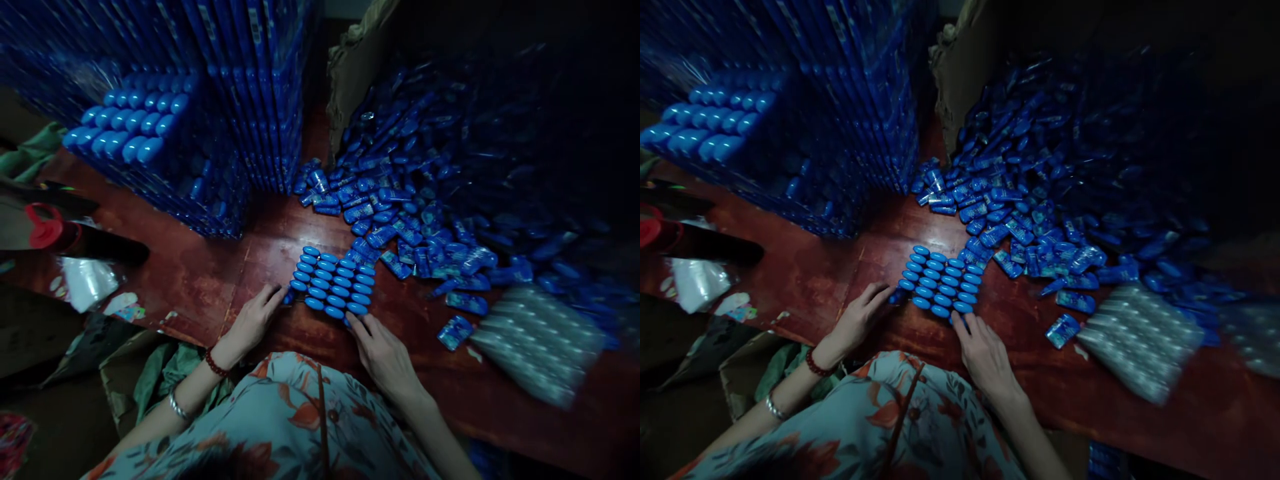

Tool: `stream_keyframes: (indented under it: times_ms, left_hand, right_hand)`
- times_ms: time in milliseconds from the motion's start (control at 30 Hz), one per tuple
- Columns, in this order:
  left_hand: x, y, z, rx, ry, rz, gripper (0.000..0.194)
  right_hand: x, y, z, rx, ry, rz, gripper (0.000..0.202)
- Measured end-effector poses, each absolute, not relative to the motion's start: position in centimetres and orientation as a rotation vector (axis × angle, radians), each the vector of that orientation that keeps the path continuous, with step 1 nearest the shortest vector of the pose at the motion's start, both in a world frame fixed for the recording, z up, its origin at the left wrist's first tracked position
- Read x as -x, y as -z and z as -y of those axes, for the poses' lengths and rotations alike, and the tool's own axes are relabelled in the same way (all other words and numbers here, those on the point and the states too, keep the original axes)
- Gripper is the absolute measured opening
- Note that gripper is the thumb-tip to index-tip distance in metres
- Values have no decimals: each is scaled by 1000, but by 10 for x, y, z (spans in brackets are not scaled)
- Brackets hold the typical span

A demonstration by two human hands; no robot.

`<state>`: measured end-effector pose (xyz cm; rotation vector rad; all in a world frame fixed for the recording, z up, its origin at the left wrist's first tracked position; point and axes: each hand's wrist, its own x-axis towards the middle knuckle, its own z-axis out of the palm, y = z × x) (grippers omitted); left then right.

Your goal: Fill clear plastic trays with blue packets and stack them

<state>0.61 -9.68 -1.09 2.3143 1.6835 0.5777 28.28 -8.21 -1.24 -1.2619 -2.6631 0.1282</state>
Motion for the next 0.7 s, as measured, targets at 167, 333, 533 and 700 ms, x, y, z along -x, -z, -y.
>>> stream_keyframes:
  times_ms: [167,333,533,700]
  left_hand:
    - [-7,12,99,-2388,-486,-1599,47]
    - [-10,23,101,-2417,-492,-1559,44]
    - [-8,8,88,-2469,-306,-1451,35]
    - [-25,-7,69,-2501,171,-1355,26]
  right_hand:
    - [-281,18,91,1271,-163,2523,44]
    - [-280,18,95,1314,-204,2410,45]
    - [-282,22,90,1253,-199,2381,42]
    - [-282,28,86,1238,-225,2321,41]
